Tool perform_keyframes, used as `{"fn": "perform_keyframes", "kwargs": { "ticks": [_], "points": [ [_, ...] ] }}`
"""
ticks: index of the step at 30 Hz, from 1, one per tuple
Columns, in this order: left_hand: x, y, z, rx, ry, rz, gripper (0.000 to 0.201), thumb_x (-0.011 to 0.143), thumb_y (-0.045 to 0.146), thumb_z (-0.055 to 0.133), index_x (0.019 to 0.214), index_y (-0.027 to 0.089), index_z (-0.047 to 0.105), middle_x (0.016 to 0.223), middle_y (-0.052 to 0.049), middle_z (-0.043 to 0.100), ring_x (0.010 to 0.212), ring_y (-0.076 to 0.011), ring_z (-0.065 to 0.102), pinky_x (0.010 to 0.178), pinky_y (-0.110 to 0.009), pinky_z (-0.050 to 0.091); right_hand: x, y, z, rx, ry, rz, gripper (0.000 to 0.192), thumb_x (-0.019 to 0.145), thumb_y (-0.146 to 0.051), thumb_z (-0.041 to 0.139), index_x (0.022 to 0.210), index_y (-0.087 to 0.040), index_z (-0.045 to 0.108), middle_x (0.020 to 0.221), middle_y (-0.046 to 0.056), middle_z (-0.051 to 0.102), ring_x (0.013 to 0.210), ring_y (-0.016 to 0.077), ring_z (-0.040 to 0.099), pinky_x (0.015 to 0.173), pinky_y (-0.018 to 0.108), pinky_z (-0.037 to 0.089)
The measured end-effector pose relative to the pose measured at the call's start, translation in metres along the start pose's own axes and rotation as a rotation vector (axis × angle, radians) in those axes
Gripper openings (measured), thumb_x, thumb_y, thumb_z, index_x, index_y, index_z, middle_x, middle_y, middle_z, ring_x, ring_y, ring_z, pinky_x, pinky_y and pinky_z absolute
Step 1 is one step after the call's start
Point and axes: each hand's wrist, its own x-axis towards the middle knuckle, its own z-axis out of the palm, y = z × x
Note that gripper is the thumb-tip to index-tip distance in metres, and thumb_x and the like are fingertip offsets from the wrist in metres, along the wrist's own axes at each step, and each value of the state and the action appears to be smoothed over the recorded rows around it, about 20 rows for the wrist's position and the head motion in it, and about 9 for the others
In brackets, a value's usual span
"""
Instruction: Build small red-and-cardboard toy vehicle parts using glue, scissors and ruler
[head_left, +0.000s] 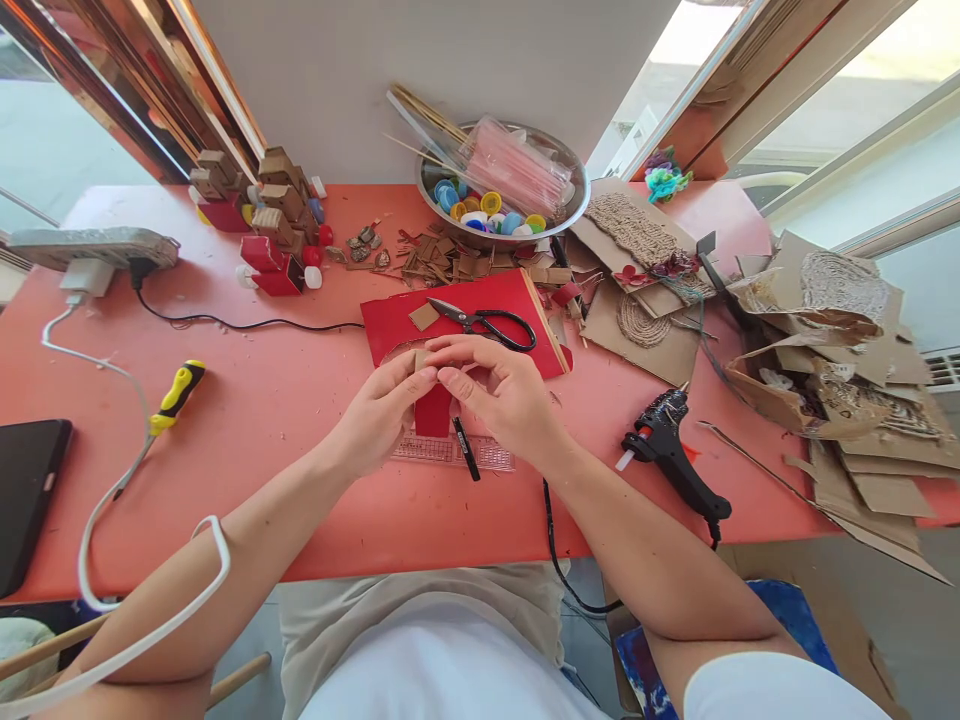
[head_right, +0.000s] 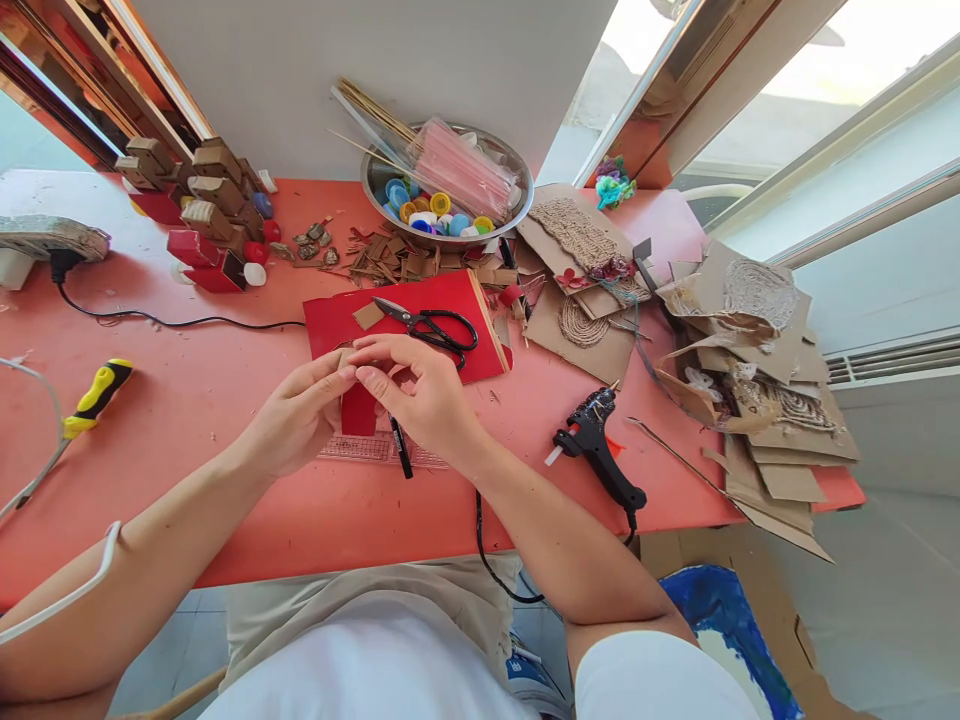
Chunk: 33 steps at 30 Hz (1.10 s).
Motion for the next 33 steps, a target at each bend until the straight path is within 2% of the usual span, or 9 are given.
{"fn": "perform_keyframes", "kwargs": {
  "ticks": [4,6,12,17,20,24,28,30,33],
  "points": [
    [0.003,-0.003,0.002,0.099,-0.008,0.131,0.048,0.082,0.065,0.082,0.086,0.020,0.069,0.083,-0.003,0.068,0.087,-0.0211,0.064,0.086,-0.033,0.054,0.000,0.004,-0.004,-0.073,0.001,-0.025,0.025,0.091,-0.039,0.075,0.111,-0.023,0.076,0.107,0.006,0.081,0.092,0.0192,0.074,0.079,0.032,0.062],
    [0.003,-0.003,0.001,0.158,0.005,0.154,0.050,0.082,0.068,0.080,0.088,0.020,0.070,0.085,-0.004,0.070,0.089,-0.0224,0.066,0.086,-0.034,0.054,0.000,0.004,-0.004,-0.104,-0.007,-0.027,0.027,0.092,-0.036,0.073,0.115,-0.022,0.075,0.106,0.005,0.080,0.090,0.0186,0.074,0.079,0.032,0.062],
    [0.000,0.005,-0.001,0.348,0.024,0.180,0.044,0.089,0.061,0.073,0.075,0.020,0.070,0.061,0.000,0.063,0.058,-0.0147,0.056,0.060,-0.028,0.048,-0.002,-0.002,-0.004,-0.275,-0.063,-0.048,0.025,0.099,-0.040,0.065,0.107,-0.020,0.077,0.089,0.004,0.077,0.076,0.0179,0.067,0.072,0.030,0.055],
    [0.000,0.011,-0.001,0.403,0.033,0.133,0.046,0.084,0.059,0.075,0.065,0.018,0.067,0.051,-0.001,0.064,0.043,-0.0109,0.051,0.045,-0.024,0.040,0.001,-0.008,-0.010,-0.334,-0.081,-0.099,0.050,0.103,-0.060,0.056,0.074,-0.020,0.064,0.065,-0.001,0.060,0.060,0.0125,0.049,0.061,0.027,0.042],
    [0.000,0.015,-0.003,0.388,0.133,0.126,0.043,0.075,0.054,0.084,0.061,0.019,0.064,0.051,-0.002,0.067,0.038,-0.0103,0.051,0.039,-0.022,0.037,0.004,-0.009,-0.012,-0.259,-0.089,-0.028,0.062,0.097,-0.073,0.057,0.062,-0.022,0.049,0.059,-0.003,0.048,0.056,0.0106,0.040,0.054,0.027,0.033],
    [-0.001,0.021,-0.006,0.347,0.250,0.237,0.037,0.070,0.044,0.093,0.061,0.019,0.067,0.049,0.002,0.063,0.037,-0.0092,0.052,0.037,-0.021,0.037,0.006,-0.009,-0.009,-0.047,-0.187,0.139,0.066,0.084,-0.084,0.064,0.064,-0.022,0.051,0.059,-0.004,0.047,0.054,0.0093,0.038,0.052,0.027,0.030],
    [0.001,0.019,-0.009,0.174,0.326,0.377,0.050,0.071,0.064,0.092,0.065,0.020,0.070,0.047,0.005,0.060,0.032,-0.0077,0.048,0.033,-0.020,0.037,0.006,-0.008,-0.004,0.066,-0.194,0.209,0.064,0.077,-0.081,0.073,0.061,-0.021,0.056,0.054,-0.005,0.047,0.052,0.0086,0.039,0.050,0.027,0.030],
    [0.003,0.016,-0.010,0.036,0.298,0.411,0.057,0.073,0.077,0.084,0.077,0.021,0.076,0.052,0.004,0.064,0.038,-0.0104,0.057,0.039,-0.022,0.047,0.006,-0.007,-0.001,0.166,-0.118,0.219,0.064,0.074,-0.082,0.075,0.064,-0.021,0.061,0.055,-0.003,0.053,0.051,0.0090,0.041,0.049,0.026,0.031],
    [0.005,0.010,-0.006,-0.028,0.169,0.371,0.058,0.069,0.072,0.089,0.097,0.022,0.079,0.067,0.000,0.074,0.061,-0.0171,0.073,0.059,-0.027,0.061,0.007,-0.005,0.003,0.291,0.024,0.215,0.065,0.067,-0.085,0.079,0.067,-0.021,0.064,0.057,-0.002,0.058,0.050,0.0092,0.044,0.049,0.026,0.036]
  ]
}}
